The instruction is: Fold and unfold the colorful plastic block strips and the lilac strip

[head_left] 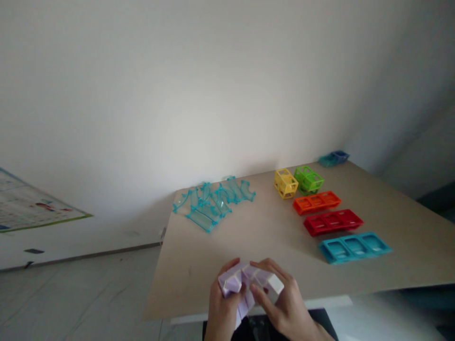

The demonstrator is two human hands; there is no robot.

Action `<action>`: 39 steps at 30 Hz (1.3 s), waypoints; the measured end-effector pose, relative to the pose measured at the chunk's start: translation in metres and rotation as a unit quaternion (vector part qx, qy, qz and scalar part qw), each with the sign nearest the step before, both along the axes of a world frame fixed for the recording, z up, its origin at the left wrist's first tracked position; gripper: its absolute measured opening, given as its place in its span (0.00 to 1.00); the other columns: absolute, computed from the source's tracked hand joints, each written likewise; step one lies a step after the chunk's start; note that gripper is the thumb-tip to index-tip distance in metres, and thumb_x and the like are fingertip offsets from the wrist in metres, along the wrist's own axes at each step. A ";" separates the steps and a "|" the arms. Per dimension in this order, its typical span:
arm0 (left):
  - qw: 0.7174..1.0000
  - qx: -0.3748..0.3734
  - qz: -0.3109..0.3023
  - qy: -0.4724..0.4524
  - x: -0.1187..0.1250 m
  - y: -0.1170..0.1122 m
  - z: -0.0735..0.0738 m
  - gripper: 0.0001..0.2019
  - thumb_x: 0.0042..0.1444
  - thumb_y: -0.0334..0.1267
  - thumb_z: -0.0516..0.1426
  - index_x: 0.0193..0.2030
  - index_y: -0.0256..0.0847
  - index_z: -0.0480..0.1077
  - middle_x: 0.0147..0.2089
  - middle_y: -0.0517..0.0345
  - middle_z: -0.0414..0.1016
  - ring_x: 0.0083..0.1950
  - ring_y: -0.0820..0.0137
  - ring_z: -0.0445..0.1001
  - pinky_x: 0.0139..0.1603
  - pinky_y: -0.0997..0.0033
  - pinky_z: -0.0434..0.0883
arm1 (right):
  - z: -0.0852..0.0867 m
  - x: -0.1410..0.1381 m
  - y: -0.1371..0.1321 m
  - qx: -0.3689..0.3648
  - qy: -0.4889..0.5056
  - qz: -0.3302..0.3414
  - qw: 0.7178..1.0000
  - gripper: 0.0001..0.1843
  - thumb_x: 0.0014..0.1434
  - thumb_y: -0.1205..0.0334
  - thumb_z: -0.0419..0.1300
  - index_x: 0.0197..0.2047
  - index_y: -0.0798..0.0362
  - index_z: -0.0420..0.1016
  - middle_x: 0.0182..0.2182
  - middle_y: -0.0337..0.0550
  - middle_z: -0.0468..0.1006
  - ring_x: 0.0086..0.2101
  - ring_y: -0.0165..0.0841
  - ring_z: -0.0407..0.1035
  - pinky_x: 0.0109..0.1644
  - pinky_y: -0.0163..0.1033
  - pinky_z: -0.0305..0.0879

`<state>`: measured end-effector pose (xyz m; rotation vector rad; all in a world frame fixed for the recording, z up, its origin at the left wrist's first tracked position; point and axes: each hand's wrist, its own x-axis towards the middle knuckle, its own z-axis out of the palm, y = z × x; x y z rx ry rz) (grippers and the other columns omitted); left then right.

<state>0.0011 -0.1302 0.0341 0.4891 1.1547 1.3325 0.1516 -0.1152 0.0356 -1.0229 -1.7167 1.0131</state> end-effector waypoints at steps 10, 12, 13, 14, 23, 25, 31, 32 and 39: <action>0.973 0.110 -0.186 0.086 -0.020 -0.012 -0.003 0.29 0.42 0.41 0.69 0.53 0.39 0.70 0.41 0.50 0.77 0.37 0.64 0.74 0.35 0.71 0.67 | -0.004 -0.011 -0.003 -0.152 0.086 -0.048 0.983 0.13 0.58 0.53 0.63 0.36 0.55 0.74 0.25 0.39 0.73 0.25 0.31 0.65 0.28 0.33 0.62; 0.967 0.140 -0.190 0.100 -0.023 -0.012 0.001 0.30 0.43 0.48 0.68 0.52 0.38 0.70 0.42 0.48 0.76 0.39 0.62 0.73 0.39 0.69 0.67 | -0.007 -0.012 -0.006 -0.158 0.087 -0.053 0.982 0.13 0.56 0.53 0.65 0.35 0.55 0.74 0.24 0.38 0.71 0.24 0.30 0.63 0.26 0.33 0.60; 0.965 0.149 -0.184 0.115 -0.024 -0.012 0.003 0.29 0.44 0.50 0.67 0.51 0.37 0.71 0.42 0.48 0.76 0.40 0.62 0.73 0.40 0.68 0.67 | -0.008 -0.012 -0.008 -0.158 0.090 -0.056 0.982 0.13 0.55 0.53 0.66 0.34 0.55 0.74 0.24 0.38 0.71 0.24 0.30 0.63 0.26 0.33 0.59; 0.964 0.152 -0.177 0.128 -0.024 -0.012 0.005 0.27 0.47 0.51 0.66 0.50 0.37 0.72 0.42 0.48 0.76 0.40 0.62 0.72 0.40 0.68 0.67 | -0.009 -0.012 -0.009 -0.157 0.096 -0.058 0.981 0.13 0.55 0.53 0.66 0.34 0.55 0.74 0.24 0.37 0.71 0.24 0.30 0.63 0.26 0.32 0.59; 0.985 0.074 -0.141 -0.072 -0.012 -0.008 -0.005 0.21 0.51 0.54 0.63 0.41 0.36 0.76 0.37 0.47 0.78 0.38 0.62 0.75 0.39 0.67 0.67 | -0.003 -0.009 -0.006 -0.170 0.099 -0.019 0.980 0.15 0.60 0.51 0.60 0.32 0.55 0.71 0.22 0.38 0.70 0.24 0.30 0.62 0.28 0.34 0.59; 0.974 0.024 -0.144 -0.174 -0.011 -0.007 -0.007 0.23 0.54 0.58 0.59 0.39 0.36 0.76 0.35 0.47 0.78 0.36 0.62 0.75 0.39 0.65 0.67 | -0.001 -0.007 -0.002 -0.173 0.075 -0.004 0.982 0.16 0.61 0.51 0.59 0.29 0.55 0.70 0.21 0.39 0.70 0.23 0.30 0.63 0.28 0.34 0.59; 0.947 -0.044 -0.157 -0.276 -0.012 -0.004 -0.004 0.25 0.58 0.60 0.52 0.35 0.37 0.75 0.27 0.50 0.75 0.26 0.68 0.72 0.31 0.68 0.65 | 0.005 -0.002 0.007 -0.207 0.098 0.061 0.972 0.17 0.62 0.49 0.58 0.32 0.55 0.70 0.23 0.42 0.75 0.24 0.32 0.69 0.29 0.35 0.62; 0.951 -0.044 -0.150 -0.265 -0.011 -0.005 -0.005 0.25 0.58 0.60 0.53 0.36 0.37 0.75 0.29 0.50 0.76 0.28 0.67 0.73 0.33 0.67 0.66 | 0.004 -0.003 0.007 -0.203 0.097 0.054 0.973 0.17 0.61 0.49 0.59 0.31 0.55 0.70 0.23 0.41 0.74 0.24 0.32 0.68 0.28 0.34 0.62; 0.994 0.089 -0.065 0.006 -0.008 -0.012 -0.024 0.28 0.49 0.61 0.61 0.45 0.37 0.75 0.37 0.49 0.78 0.38 0.61 0.73 0.40 0.67 0.67 | -0.008 -0.010 0.002 -0.164 0.072 -0.077 0.981 0.19 0.54 0.50 0.66 0.25 0.53 0.65 0.18 0.33 0.64 0.20 0.27 0.57 0.22 0.32 0.52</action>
